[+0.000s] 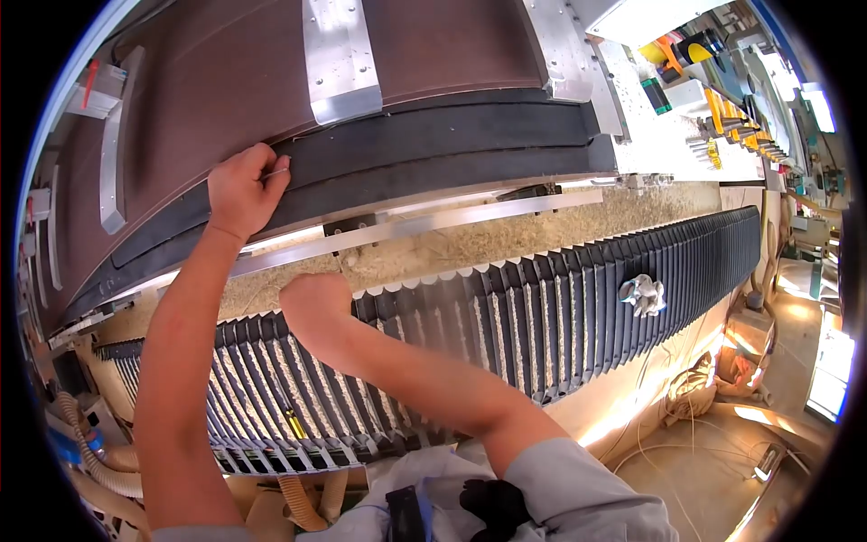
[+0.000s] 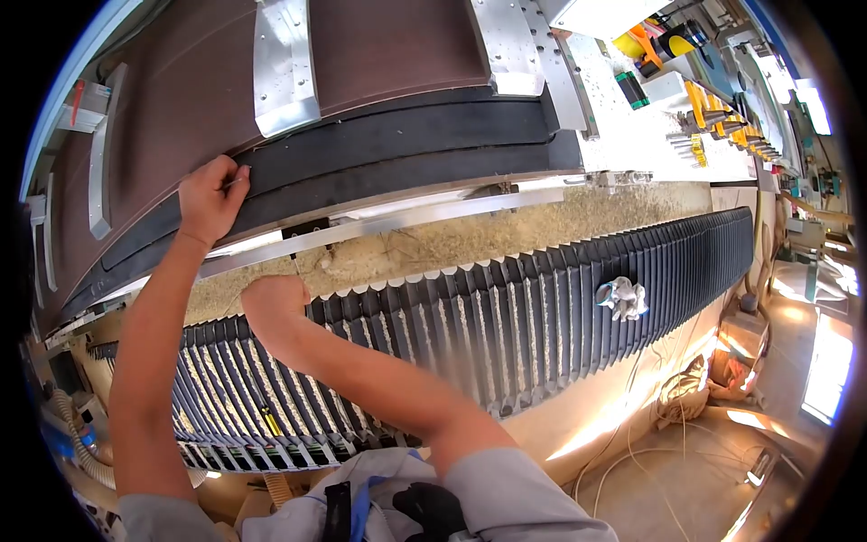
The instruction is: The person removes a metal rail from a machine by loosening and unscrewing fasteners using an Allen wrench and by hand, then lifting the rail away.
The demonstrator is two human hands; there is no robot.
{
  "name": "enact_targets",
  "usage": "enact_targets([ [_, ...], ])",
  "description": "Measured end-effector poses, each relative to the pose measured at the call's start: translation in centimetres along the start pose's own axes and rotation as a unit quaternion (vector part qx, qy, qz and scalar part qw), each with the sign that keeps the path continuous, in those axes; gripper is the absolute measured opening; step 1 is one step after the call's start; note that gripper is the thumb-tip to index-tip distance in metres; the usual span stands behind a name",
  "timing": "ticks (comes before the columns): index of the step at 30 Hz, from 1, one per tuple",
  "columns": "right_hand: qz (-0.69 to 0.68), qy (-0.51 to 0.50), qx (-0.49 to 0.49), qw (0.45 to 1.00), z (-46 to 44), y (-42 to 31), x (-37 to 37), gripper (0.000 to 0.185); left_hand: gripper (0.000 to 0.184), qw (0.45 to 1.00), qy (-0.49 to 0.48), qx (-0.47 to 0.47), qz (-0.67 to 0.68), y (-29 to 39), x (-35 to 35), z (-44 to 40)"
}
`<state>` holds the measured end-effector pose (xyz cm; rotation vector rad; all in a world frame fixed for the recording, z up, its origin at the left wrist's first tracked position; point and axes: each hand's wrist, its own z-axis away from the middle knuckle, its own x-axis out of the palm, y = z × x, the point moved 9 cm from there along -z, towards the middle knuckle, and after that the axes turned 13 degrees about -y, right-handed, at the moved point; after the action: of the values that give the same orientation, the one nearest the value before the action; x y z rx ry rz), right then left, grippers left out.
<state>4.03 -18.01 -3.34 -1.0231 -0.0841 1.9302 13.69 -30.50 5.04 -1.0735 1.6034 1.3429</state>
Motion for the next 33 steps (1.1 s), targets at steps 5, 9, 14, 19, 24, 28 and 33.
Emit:
enact_targets([
  [5,0.129,0.114,-0.029,0.985,1.6,-2.1,-1.2,0.018,0.022,1.000,-0.002,-0.008,-0.004,-0.3,0.0,0.1],
  [9,0.260,0.229,-0.061,0.936,3.2,-2.1,-1.0,0.022,0.023,1.000,0.004,0.000,-0.001,-0.5,0.1,0.1],
  [14,0.215,0.230,-0.161,0.935,2.5,-0.5,0.3,0.021,0.025,1.000,0.023,0.018,-0.004,-0.4,-0.2,0.3],
  [19,0.239,0.074,-0.151,0.956,-1.5,-0.3,2.9,0.020,0.025,0.999,0.027,0.024,-0.008,-0.3,-0.3,0.4],
  [24,0.145,0.279,-0.360,0.878,8.3,-4.0,0.5,0.014,0.025,0.998,0.037,0.043,0.001,-0.1,-0.4,0.5],
  [28,0.102,0.466,-0.263,0.839,14.1,5.8,-11.8,0.020,0.026,0.997,0.042,0.067,-0.007,0.3,-0.7,0.7],
  [33,0.179,0.453,-0.162,0.858,11.5,15.6,-17.5,0.016,0.027,0.997,0.038,0.063,0.004,0.2,-0.7,0.7],
])
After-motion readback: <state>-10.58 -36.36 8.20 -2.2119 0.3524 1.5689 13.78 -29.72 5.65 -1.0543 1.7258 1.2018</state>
